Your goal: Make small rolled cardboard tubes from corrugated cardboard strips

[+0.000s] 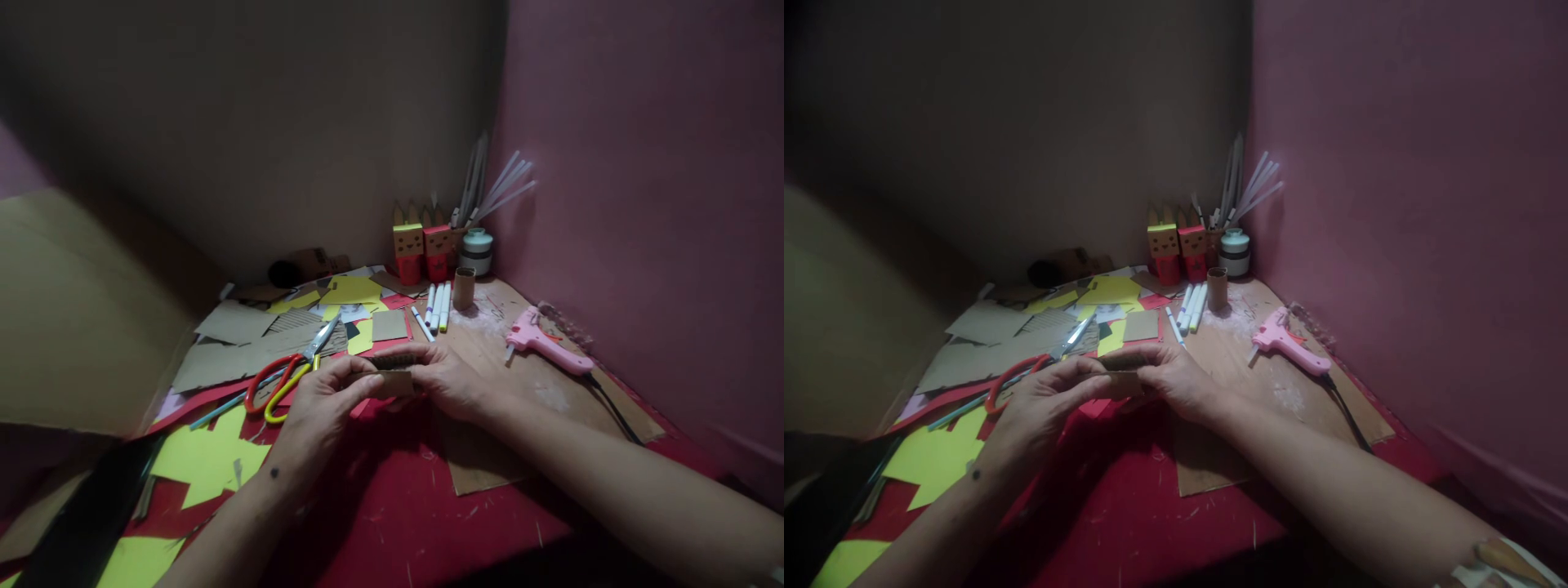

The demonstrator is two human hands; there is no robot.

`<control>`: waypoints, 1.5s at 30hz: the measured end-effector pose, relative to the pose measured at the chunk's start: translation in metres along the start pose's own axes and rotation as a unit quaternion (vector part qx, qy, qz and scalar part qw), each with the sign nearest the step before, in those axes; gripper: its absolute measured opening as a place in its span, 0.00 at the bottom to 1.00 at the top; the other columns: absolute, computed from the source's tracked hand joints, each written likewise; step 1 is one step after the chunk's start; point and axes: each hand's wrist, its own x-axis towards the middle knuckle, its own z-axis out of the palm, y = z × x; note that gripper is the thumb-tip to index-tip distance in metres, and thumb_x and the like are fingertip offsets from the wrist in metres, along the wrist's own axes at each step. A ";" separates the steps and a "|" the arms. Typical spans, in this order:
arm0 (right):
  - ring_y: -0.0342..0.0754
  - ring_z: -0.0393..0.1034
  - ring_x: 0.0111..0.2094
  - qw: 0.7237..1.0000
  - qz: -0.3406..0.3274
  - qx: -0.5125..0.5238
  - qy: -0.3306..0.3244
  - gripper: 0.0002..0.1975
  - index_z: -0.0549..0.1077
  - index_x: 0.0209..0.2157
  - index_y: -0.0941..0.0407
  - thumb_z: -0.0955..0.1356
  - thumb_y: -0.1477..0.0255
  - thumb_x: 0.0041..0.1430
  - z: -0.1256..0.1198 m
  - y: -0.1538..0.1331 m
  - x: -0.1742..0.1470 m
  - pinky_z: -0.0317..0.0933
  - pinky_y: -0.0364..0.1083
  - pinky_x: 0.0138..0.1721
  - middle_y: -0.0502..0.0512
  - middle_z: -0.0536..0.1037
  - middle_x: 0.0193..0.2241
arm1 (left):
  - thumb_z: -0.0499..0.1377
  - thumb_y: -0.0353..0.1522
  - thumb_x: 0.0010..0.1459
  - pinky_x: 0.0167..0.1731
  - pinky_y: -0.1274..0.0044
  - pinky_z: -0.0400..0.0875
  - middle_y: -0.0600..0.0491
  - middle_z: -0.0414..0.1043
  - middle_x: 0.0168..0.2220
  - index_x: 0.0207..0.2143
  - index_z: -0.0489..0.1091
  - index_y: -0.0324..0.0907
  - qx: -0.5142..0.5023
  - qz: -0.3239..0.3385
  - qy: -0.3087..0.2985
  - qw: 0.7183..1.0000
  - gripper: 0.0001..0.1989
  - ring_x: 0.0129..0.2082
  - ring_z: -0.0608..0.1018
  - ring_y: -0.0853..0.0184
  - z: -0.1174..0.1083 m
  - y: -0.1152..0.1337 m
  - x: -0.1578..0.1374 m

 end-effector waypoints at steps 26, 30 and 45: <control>0.46 0.75 0.42 0.889 -0.308 -0.337 -0.035 0.14 0.77 0.41 0.52 0.66 0.79 0.54 -0.006 0.013 -0.003 0.68 0.49 0.46 0.52 0.80 0.41 | 0.65 0.28 0.40 0.22 0.81 0.60 0.57 0.71 0.22 0.33 0.71 0.38 -0.056 -0.099 -0.001 0.994 0.14 0.21 0.69 0.73 0.001 -0.011 0.010; 0.45 0.75 0.39 0.897 -0.275 -0.346 0.030 0.19 0.76 0.43 0.51 0.62 0.82 0.54 -0.007 0.013 -0.004 0.69 0.47 0.41 0.50 0.80 0.40 | 0.64 0.35 0.46 0.25 0.79 0.64 0.57 0.68 0.19 0.32 0.73 0.38 -0.175 -0.060 -0.020 0.982 0.11 0.21 0.70 0.72 -0.002 -0.012 0.012; 0.47 0.73 0.37 0.975 -0.115 -0.129 0.139 0.23 0.74 0.48 0.54 0.68 0.74 0.47 -0.010 -0.004 -0.001 0.68 0.48 0.38 0.53 0.80 0.38 | 0.67 0.27 0.43 0.34 0.74 0.71 0.47 0.75 0.34 0.48 0.65 0.37 -0.194 -0.074 -0.157 0.966 0.28 0.32 0.77 0.64 0.006 -0.029 0.013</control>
